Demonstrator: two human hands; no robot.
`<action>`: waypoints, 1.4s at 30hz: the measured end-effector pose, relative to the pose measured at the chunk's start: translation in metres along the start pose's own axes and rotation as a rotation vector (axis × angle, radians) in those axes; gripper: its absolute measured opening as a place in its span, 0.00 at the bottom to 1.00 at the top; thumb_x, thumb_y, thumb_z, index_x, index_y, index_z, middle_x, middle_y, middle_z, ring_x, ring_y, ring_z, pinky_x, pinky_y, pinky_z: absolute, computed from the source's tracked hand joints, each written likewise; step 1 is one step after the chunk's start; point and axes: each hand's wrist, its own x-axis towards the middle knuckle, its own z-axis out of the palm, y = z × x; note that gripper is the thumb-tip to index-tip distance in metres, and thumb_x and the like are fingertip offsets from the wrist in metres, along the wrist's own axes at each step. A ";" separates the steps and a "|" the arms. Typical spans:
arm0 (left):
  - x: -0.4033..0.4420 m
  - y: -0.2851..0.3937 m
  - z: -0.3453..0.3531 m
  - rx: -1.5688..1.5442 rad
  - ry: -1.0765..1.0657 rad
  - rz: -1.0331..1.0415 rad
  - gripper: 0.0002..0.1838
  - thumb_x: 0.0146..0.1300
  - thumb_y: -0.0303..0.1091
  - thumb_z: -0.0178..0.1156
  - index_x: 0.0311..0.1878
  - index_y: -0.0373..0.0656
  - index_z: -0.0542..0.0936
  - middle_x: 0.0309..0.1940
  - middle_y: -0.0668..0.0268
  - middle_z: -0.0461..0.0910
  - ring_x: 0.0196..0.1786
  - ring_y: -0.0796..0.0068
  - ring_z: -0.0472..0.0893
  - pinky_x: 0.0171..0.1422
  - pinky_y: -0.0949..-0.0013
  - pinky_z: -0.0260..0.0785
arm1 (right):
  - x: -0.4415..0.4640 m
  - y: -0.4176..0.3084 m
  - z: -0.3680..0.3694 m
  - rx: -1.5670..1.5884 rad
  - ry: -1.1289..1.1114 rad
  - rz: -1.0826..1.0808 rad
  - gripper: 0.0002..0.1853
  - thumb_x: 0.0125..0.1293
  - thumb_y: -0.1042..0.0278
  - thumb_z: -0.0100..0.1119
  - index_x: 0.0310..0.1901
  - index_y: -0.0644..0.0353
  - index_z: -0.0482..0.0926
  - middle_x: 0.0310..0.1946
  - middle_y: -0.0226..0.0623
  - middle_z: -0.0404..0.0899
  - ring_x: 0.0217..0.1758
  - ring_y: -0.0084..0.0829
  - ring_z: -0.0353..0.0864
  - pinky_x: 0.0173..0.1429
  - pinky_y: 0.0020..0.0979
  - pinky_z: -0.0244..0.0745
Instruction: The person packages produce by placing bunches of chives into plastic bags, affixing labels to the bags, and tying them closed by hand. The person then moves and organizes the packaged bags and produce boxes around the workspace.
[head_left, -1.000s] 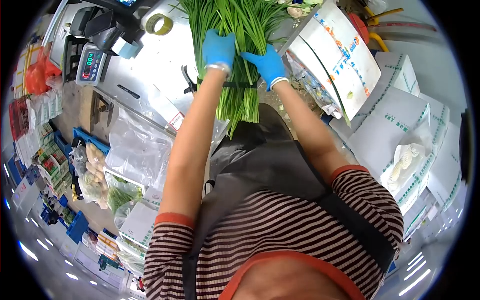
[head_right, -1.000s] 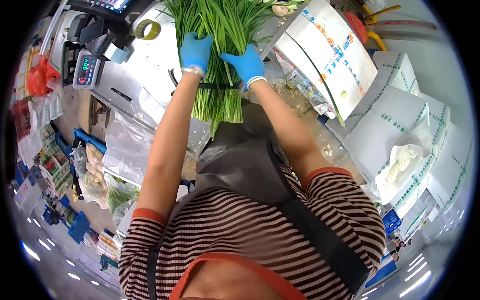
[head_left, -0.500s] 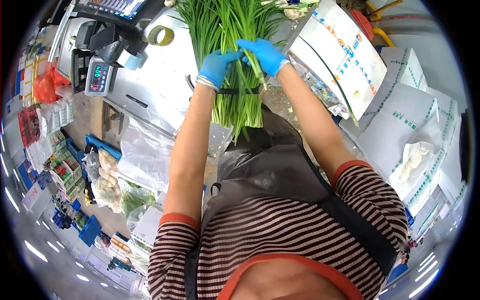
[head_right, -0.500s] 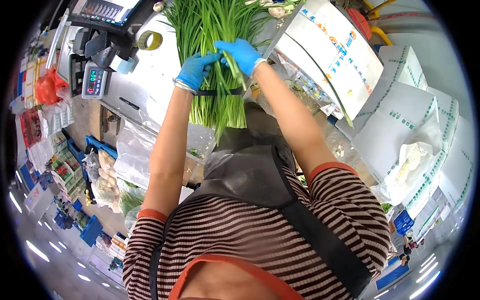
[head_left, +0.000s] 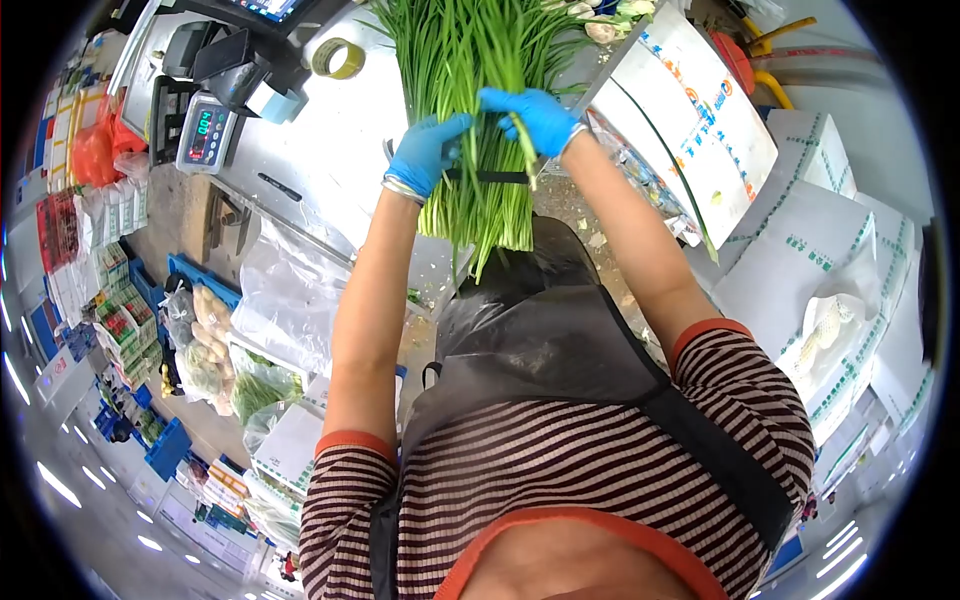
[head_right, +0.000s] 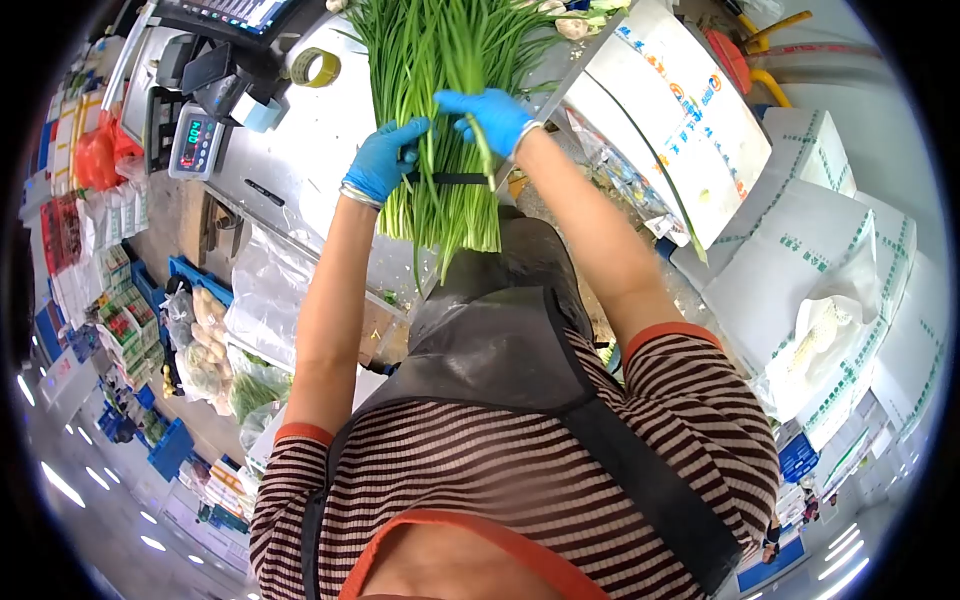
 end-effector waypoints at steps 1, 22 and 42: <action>0.000 -0.003 0.003 0.024 -0.009 0.012 0.10 0.61 0.38 0.67 0.28 0.44 0.79 0.17 0.73 0.70 0.18 0.84 0.65 0.20 0.80 0.51 | 0.003 0.006 0.010 0.107 -0.047 -0.014 0.18 0.56 0.58 0.73 0.39 0.64 0.81 0.25 0.31 0.79 0.23 0.21 0.77 0.26 0.22 0.73; -0.063 0.069 -0.027 0.413 -0.141 0.126 0.17 0.70 0.40 0.49 0.49 0.42 0.83 0.27 0.70 0.81 0.21 0.87 0.69 0.21 0.83 0.55 | -0.038 -0.015 -0.004 -0.659 0.290 -0.752 0.38 0.54 0.46 0.68 0.65 0.54 0.71 0.45 0.42 0.84 0.48 0.32 0.84 0.55 0.34 0.77; -0.099 0.005 0.042 0.323 -0.112 0.242 0.25 0.71 0.48 0.54 0.63 0.40 0.75 0.51 0.63 0.80 0.49 0.74 0.80 0.53 0.70 0.69 | -0.119 0.001 -0.007 0.060 -0.215 -0.078 0.24 0.62 0.64 0.63 0.59 0.60 0.72 0.32 0.29 0.77 0.33 0.19 0.77 0.35 0.24 0.74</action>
